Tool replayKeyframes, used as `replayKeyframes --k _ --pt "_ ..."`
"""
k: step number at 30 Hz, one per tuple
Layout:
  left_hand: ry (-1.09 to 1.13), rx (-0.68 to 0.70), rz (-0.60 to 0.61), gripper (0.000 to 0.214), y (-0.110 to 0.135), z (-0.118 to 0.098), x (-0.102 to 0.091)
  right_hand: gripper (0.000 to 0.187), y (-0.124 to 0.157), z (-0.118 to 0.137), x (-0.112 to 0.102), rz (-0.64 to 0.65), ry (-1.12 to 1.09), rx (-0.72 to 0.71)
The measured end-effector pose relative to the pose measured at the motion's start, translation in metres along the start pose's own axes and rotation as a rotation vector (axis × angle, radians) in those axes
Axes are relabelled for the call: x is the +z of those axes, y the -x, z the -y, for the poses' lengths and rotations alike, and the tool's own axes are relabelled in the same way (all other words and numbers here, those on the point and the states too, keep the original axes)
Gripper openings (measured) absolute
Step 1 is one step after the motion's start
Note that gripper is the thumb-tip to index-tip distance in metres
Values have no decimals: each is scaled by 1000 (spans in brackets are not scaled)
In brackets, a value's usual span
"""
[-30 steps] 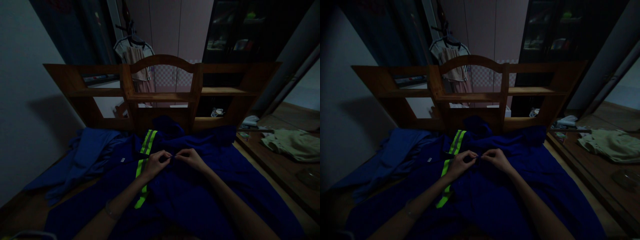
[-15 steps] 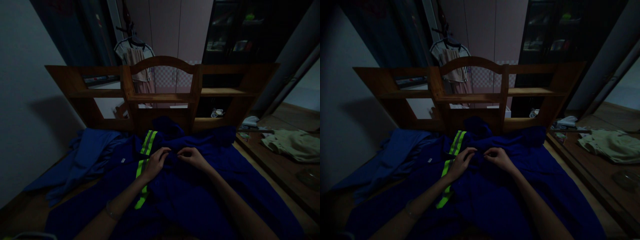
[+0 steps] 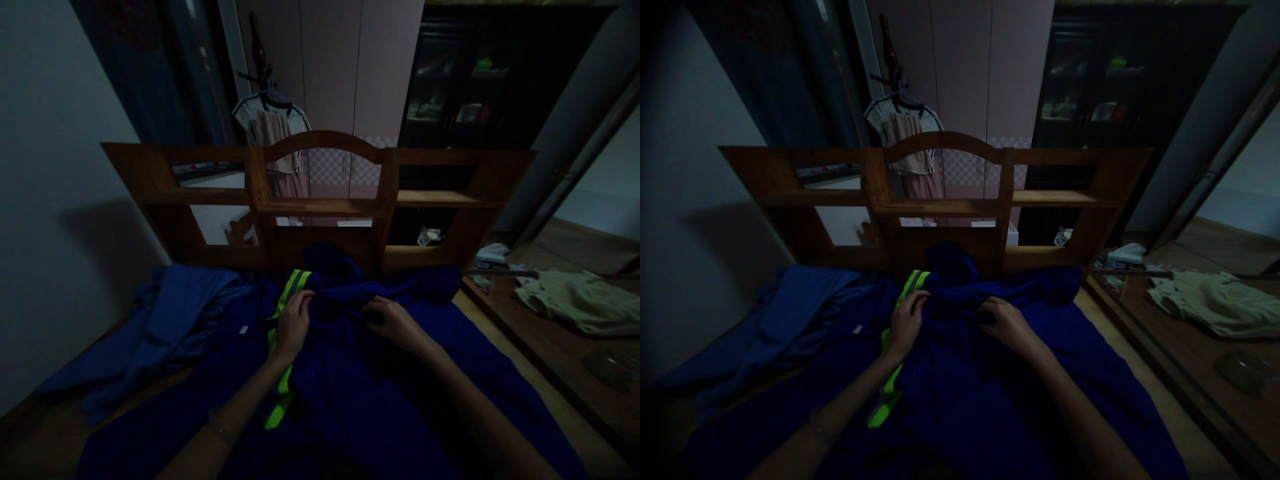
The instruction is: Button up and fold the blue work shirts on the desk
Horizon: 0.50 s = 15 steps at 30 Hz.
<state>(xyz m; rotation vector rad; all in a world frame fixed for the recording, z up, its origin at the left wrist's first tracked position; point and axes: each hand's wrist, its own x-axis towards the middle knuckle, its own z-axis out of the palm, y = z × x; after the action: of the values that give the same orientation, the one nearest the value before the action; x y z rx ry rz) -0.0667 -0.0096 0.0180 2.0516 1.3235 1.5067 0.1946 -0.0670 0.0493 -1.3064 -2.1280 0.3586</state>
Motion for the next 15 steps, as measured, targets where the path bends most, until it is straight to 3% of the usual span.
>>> replayKeyframes --k 5,9,12,15 --pt "22 -55 -188 19 -3 -2 -15 40 14 8 -3 -44 -62 -35" --pt "-24 -35 -242 21 -2 -6 -22 31 20 12 10 -83 -130 -37" --pt "-175 83 -223 22 0 -15 -23 17 20 9 19 -120 -134 -42" --pt "-300 331 -103 24 4 -34 -20 14 21 3 21 -160 -120 -30"
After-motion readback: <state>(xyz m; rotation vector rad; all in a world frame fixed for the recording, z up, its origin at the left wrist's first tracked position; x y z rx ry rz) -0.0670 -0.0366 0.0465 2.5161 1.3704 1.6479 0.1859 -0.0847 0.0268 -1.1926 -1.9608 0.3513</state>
